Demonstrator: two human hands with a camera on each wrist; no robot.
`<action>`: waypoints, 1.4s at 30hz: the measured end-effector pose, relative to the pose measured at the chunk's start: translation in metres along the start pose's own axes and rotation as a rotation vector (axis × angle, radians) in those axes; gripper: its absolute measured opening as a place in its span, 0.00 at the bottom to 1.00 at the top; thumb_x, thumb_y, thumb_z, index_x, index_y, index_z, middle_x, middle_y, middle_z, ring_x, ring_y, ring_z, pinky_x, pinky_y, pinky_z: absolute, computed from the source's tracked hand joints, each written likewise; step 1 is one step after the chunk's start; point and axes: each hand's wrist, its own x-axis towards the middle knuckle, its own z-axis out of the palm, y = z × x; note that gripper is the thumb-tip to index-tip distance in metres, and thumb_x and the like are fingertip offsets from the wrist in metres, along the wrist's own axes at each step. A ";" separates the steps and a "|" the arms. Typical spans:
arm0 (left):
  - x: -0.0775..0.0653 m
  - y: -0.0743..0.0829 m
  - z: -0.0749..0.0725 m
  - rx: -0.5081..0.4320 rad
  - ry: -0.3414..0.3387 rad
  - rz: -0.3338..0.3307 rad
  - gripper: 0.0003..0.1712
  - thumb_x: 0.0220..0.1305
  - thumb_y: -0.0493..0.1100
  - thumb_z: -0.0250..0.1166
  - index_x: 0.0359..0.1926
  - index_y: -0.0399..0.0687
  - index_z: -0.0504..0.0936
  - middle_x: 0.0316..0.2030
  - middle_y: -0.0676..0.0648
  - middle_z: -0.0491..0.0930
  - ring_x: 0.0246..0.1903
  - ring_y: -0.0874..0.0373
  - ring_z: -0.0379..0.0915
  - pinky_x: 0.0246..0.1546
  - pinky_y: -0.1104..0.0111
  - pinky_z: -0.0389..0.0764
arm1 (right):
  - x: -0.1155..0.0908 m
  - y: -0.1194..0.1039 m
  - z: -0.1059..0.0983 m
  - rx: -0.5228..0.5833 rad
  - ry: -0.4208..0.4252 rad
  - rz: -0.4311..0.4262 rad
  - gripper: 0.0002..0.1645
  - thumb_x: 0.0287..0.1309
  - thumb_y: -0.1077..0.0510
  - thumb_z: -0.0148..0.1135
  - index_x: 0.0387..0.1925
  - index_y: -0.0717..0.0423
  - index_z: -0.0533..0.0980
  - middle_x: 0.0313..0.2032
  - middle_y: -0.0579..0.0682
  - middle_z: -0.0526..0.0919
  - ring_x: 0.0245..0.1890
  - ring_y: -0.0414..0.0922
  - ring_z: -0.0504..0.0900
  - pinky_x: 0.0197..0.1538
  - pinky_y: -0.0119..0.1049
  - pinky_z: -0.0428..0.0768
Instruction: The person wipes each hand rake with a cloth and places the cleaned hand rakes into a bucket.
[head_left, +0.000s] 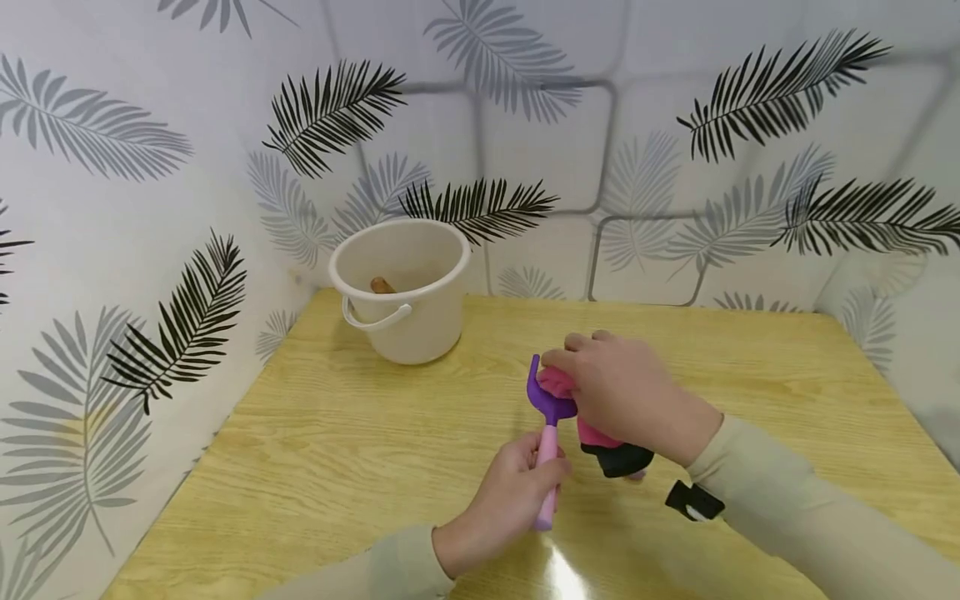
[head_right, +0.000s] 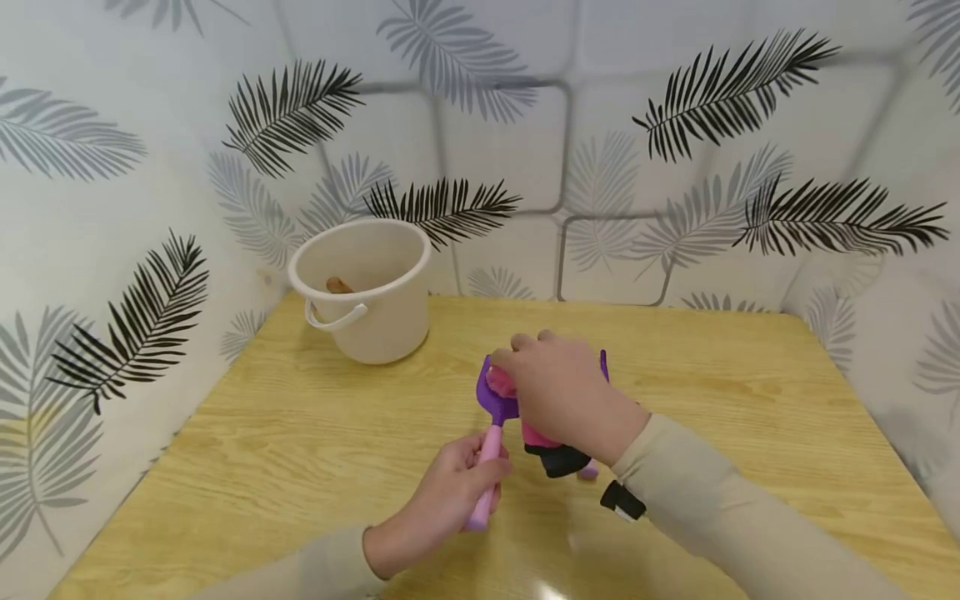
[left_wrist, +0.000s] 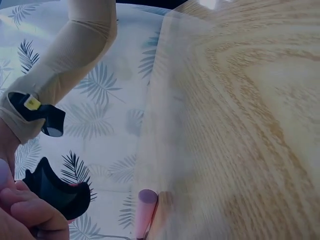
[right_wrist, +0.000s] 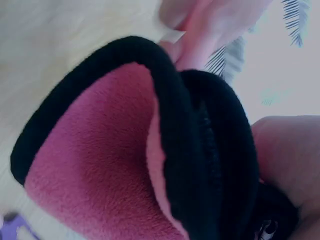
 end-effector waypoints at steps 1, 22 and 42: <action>0.000 0.000 0.000 0.010 0.003 0.006 0.09 0.67 0.43 0.60 0.41 0.40 0.76 0.20 0.50 0.74 0.17 0.62 0.69 0.16 0.72 0.70 | 0.000 -0.005 -0.003 0.002 -0.012 -0.033 0.21 0.52 0.61 0.69 0.49 0.40 0.83 0.36 0.47 0.82 0.30 0.48 0.77 0.16 0.38 0.74; -0.003 0.000 0.003 0.012 -0.021 0.035 0.07 0.65 0.40 0.58 0.38 0.39 0.75 0.16 0.51 0.72 0.13 0.63 0.64 0.14 0.74 0.65 | 0.024 -0.022 -0.003 -0.150 -0.006 -0.191 0.11 0.55 0.60 0.69 0.33 0.37 0.85 0.30 0.46 0.72 0.28 0.47 0.68 0.25 0.36 0.69; -0.003 0.002 0.006 -0.015 0.013 0.003 0.12 0.67 0.42 0.61 0.42 0.35 0.77 0.19 0.51 0.73 0.16 0.63 0.68 0.15 0.75 0.70 | 0.016 0.009 0.003 0.002 -0.086 -0.014 0.21 0.47 0.67 0.68 0.41 0.40 0.85 0.31 0.48 0.76 0.29 0.49 0.71 0.20 0.39 0.75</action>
